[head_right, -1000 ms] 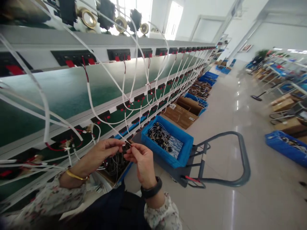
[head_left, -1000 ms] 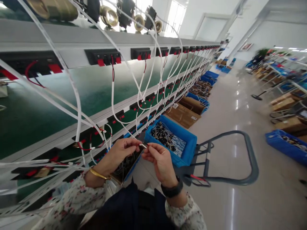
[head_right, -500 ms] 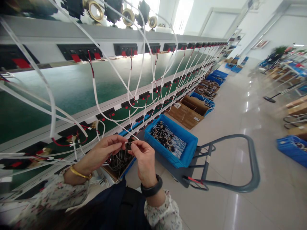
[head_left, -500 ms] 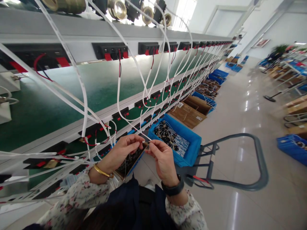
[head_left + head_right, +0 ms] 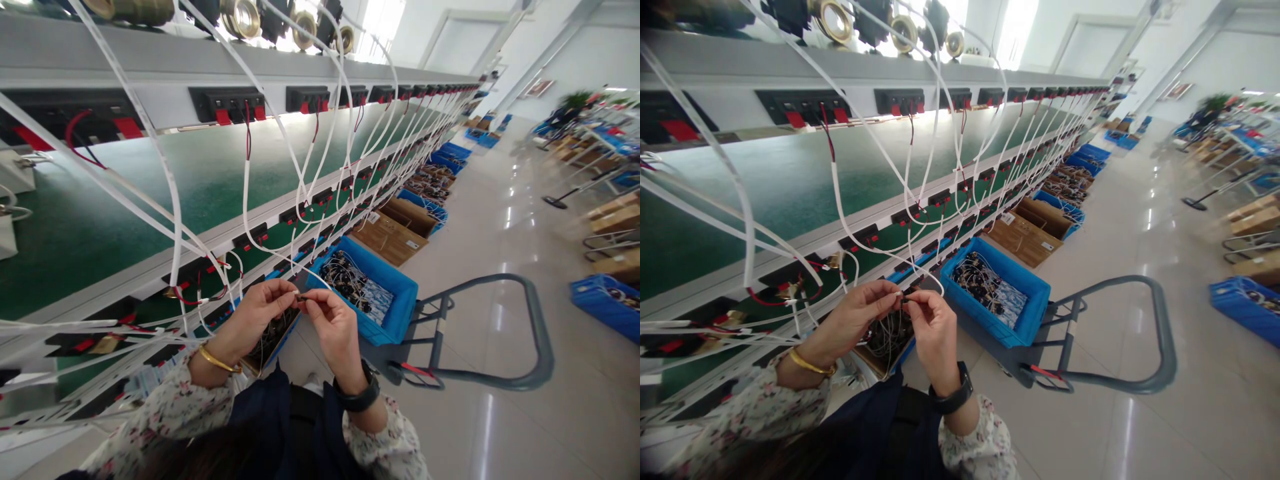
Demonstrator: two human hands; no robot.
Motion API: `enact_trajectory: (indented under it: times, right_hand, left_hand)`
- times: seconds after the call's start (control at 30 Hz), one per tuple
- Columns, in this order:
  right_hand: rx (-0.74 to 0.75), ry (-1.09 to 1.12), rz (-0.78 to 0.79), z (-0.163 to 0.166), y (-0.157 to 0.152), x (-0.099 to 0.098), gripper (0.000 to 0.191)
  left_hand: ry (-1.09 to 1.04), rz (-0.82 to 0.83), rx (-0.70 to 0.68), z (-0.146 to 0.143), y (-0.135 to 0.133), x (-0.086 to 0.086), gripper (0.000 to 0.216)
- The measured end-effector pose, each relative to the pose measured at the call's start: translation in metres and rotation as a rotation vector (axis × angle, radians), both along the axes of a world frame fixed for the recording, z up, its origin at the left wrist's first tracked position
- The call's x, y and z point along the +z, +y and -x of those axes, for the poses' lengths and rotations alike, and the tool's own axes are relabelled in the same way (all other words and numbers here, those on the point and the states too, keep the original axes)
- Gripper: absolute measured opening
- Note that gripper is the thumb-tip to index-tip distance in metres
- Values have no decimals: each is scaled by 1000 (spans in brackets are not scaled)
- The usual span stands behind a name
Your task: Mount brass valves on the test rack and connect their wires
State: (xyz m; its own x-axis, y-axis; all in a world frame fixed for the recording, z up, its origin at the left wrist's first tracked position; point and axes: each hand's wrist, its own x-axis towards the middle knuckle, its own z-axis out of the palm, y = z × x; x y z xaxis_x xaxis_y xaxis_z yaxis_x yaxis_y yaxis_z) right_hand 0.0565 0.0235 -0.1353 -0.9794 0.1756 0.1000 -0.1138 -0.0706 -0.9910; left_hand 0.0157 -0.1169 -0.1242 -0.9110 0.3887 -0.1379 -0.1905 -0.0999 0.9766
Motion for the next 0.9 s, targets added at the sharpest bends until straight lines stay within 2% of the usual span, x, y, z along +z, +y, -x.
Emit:
enact_trajectory:
  times: [0.1, 0.2, 0.37, 0.47, 0.53, 0.67, 0.73, 0.8, 0.9]
  right_hand:
    - [-26, 6, -34, -1, -3, 0, 10]
    - [-48, 22, -136, -3, -5, 2, 9]
    - [-88, 227, -355, -8, -7, 3, 16]
    - [-62, 291, -391, -8, -7, 0, 19]
    - [-47, 208, -311, -7, -7, -1, 15]
    - [60, -139, 48, -4, -7, -1, 17]
    - [101, -226, 188, -3, -8, -1, 20]
    - [98, -255, 270, -4, -8, -2, 21]
    - [92, -263, 298, -4, -8, -3, 20]
  left_hand:
    - [-7, -16, 25, -1, 3, 4, 26]
    - [-13, 11, 8, -2, 3, 6, 27]
    - [22, 49, -44, -1, 0, 5, 32]
    - [2, 43, -68, -1, -2, 5, 30]
    - [47, 96, -46, -2, -3, 7, 28]
    - [292, 318, 23, -5, -4, 8, 21]
    - [389, 398, 43, -8, -4, 7, 18]
    - [434, 438, 52, -10, -4, 5, 17]
    - [438, 463, 59, -13, -3, 2, 20]
